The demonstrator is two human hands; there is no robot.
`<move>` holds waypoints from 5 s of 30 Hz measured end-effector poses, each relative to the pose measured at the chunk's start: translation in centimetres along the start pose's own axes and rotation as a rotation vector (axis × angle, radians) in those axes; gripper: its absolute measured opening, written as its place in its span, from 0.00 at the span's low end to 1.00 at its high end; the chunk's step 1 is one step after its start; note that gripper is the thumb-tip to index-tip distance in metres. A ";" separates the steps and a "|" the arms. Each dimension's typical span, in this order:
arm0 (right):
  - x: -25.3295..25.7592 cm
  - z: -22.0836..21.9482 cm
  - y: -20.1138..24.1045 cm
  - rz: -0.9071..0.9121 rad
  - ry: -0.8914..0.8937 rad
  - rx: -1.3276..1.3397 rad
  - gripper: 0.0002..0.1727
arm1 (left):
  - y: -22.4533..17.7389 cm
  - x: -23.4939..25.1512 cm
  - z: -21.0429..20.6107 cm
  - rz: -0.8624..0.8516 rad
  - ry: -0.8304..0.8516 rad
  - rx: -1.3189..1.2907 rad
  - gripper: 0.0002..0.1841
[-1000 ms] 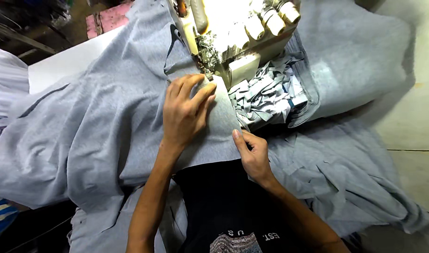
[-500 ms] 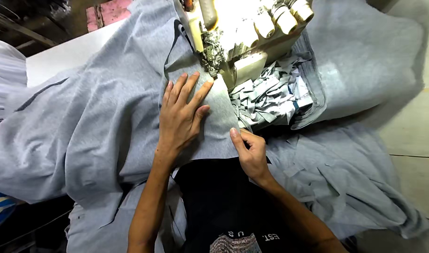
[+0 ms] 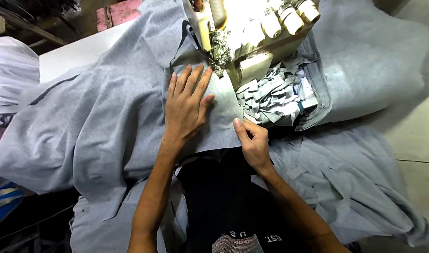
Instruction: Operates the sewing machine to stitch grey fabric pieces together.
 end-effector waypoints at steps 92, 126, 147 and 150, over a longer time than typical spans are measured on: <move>9.9 14.4 4.4 -0.048 0.567 0.524 0.10 | -12.2 -1.9 -9.0 -0.188 0.142 -1.639 0.40; 10.5 13.8 8.0 0.355 0.284 -0.358 0.09 | -10.7 -0.9 -1.6 -0.098 -0.220 -0.938 0.30; 1.8 5.3 2.8 -0.029 0.356 0.241 0.10 | -2.3 0.8 6.6 -0.335 0.272 -0.320 0.13; 1.2 4.3 2.2 -0.105 0.376 0.419 0.18 | -1.2 3.3 7.7 -0.320 0.275 -0.287 0.13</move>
Point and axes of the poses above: each hand's wrist, its own x-axis towards the middle knuckle, its own z-axis out of the back of the hand, y = z × x, the point moved 4 cm from there along x, towards the middle knuckle, and after that the axes turned 14 degrees about y, right-handed, at the moved point
